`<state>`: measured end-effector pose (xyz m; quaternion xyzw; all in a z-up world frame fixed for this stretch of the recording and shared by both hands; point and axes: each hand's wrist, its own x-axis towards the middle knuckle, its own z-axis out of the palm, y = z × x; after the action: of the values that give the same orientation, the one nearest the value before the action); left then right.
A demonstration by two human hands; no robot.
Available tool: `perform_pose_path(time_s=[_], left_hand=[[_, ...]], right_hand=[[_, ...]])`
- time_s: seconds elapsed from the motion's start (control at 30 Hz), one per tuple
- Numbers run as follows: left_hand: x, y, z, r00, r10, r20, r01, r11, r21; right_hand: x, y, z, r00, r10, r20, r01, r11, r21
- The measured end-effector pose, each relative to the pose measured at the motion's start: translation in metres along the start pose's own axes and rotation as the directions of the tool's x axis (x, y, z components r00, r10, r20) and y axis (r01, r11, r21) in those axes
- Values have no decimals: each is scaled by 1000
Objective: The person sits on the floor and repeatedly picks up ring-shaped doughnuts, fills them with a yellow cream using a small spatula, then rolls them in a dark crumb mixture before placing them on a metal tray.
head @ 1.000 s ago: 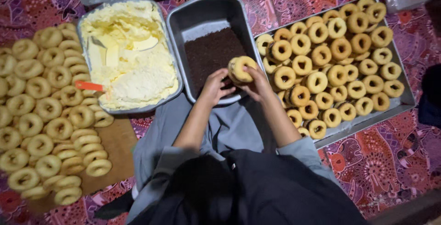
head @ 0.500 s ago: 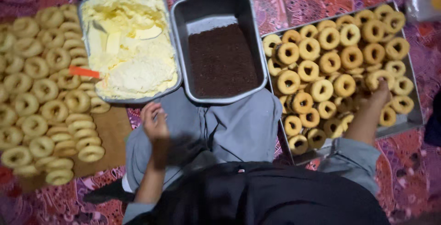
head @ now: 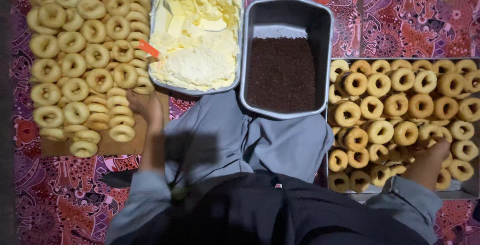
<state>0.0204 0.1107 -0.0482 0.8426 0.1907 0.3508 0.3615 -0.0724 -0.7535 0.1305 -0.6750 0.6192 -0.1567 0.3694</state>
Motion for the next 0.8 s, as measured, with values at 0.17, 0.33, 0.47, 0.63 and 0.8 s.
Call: perform_pose_path(time_s=[0.17,0.33,0.47,0.63,0.8], left_hand=[[93,-25,53,370,-859,-353,893,433,-118],[121,-37,19,667,-477,-573,612,789,55],[143,-43,-27,598,-616,-513,790,559,250],[129,-24,-38,766,-642,-40,623,725,294],[-2,75,-37,790,-413,453,604,400,-689]], right_hand=[[-39,12,-14,876,-265,-403,254,964,-82],[-77,40,-2,708,-381,-595,496,868,34],[-143,53,36,674,-415,-612,590,800,108],[-308,31,135,517,-814,-266,855,475,208],[-475,13,209,33,-903,428,699,327,636]])
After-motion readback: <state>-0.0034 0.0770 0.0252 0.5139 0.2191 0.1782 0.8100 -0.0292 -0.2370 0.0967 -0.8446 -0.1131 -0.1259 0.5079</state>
